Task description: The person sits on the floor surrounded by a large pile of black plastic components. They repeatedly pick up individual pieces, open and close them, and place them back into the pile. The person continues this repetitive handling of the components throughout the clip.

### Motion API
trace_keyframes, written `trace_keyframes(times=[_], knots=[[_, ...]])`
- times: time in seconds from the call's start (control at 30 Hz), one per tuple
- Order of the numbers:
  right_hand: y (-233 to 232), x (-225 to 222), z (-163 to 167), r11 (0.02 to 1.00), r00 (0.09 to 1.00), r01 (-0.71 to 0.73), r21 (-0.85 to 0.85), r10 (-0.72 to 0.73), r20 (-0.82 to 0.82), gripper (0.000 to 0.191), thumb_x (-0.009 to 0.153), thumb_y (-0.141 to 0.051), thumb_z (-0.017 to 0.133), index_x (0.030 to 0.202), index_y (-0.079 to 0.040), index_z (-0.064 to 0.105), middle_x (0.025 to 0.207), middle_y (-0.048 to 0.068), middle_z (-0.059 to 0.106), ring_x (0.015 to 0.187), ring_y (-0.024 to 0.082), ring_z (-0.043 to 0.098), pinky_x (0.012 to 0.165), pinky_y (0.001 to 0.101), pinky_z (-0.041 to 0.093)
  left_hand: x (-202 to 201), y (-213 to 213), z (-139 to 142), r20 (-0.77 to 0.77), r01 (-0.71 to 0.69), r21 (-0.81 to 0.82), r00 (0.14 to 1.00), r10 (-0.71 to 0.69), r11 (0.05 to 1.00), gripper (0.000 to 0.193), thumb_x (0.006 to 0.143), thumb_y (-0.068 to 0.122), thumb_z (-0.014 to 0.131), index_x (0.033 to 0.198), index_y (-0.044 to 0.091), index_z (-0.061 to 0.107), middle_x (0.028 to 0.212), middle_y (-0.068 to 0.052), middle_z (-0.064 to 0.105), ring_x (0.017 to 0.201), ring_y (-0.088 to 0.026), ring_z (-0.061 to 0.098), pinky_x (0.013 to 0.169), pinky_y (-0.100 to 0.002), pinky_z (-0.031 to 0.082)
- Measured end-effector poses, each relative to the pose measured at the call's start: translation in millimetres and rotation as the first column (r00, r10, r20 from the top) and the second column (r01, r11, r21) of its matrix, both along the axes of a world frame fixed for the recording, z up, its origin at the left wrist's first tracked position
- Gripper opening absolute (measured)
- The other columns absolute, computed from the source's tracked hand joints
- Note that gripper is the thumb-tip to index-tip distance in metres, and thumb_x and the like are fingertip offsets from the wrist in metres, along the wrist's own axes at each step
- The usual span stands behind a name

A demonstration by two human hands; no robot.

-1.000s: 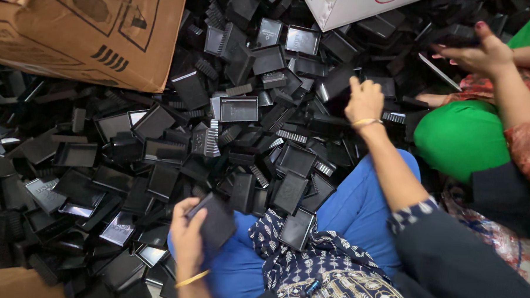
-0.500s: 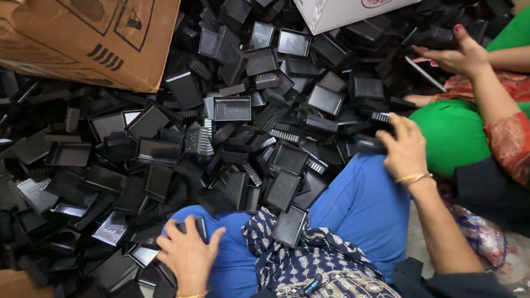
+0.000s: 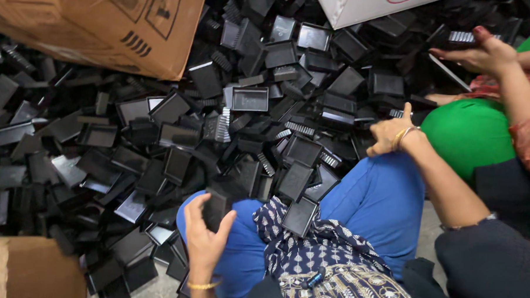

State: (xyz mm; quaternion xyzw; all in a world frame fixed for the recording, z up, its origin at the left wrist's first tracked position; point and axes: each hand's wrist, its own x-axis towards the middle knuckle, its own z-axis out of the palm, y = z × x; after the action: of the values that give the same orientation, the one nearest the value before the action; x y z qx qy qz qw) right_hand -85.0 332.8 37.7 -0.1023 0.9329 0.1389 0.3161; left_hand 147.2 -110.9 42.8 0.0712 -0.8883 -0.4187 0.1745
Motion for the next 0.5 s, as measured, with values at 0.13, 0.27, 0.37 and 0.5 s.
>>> trace_keyframes(times=[0.13, 0.27, 0.37, 0.5], knots=[[-10.5, 25.3, 24.3, 0.605, 0.979, -0.003, -0.796, -0.161, -0.126, 0.064, 0.076, -0.038, 0.080, 0.128, -0.010, 0.055, 0.118, 0.010, 0.067, 0.114, 0.024, 0.065, 0.101, 0.0462, 0.052, -14.8, 33.0, 6.1, -0.166, 0.177, 0.491, 0.980, -0.108, 0.853, 0.062, 0.080, 0.008, 0.082, 0.133, 0.003, 0.050, 0.138, -0.014, 0.052, 0.128, -0.025, 0.056, 0.111, -0.037, 0.045], [-54.7, 85.9, 27.3, 0.060, 0.997, 0.071, -0.996, 0.011, 0.072, 0.101, 0.074, -0.008, 0.084, 0.158, -0.009, 0.029, 0.135, 0.008, 0.046, 0.123, 0.021, 0.051, 0.105, 0.0381, 0.048, -36.6, 89.0, 6.9, -0.340, 0.413, 0.662, 0.909, -0.241, 0.625, 0.069, 0.080, 0.000, 0.082, 0.137, 0.004, 0.045, 0.148, -0.013, 0.044, 0.136, -0.025, 0.051, 0.118, -0.038, 0.042], [-92.6, 114.6, 25.4, -0.055, 0.992, 0.065, -0.996, 0.113, 0.058, 0.104, 0.078, -0.011, 0.085, 0.161, -0.007, 0.022, 0.145, 0.007, 0.044, 0.131, 0.020, 0.053, 0.107, 0.0382, 0.050, -46.6, 115.2, 12.8, -0.377, 0.528, 0.503, 0.847, -0.376, 0.685, 0.068, 0.080, 0.006, 0.085, 0.136, 0.005, 0.047, 0.146, -0.015, 0.046, 0.135, -0.028, 0.052, 0.117, -0.038, 0.044], [-111.5, 126.2, 34.1, -0.165, 0.995, 0.038, -0.986, 0.100, 0.022, 0.105, 0.081, -0.012, 0.086, 0.164, -0.004, 0.022, 0.143, 0.010, 0.041, 0.136, 0.022, 0.051, 0.114, 0.0396, 0.047, -49.7, 117.2, 20.9, -0.360, 0.526, 0.335, 0.838, -0.409, 0.782, 0.068, 0.079, 0.015, 0.088, 0.134, 0.008, 0.049, 0.144, -0.017, 0.050, 0.130, -0.030, 0.057, 0.113, -0.039, 0.047]])
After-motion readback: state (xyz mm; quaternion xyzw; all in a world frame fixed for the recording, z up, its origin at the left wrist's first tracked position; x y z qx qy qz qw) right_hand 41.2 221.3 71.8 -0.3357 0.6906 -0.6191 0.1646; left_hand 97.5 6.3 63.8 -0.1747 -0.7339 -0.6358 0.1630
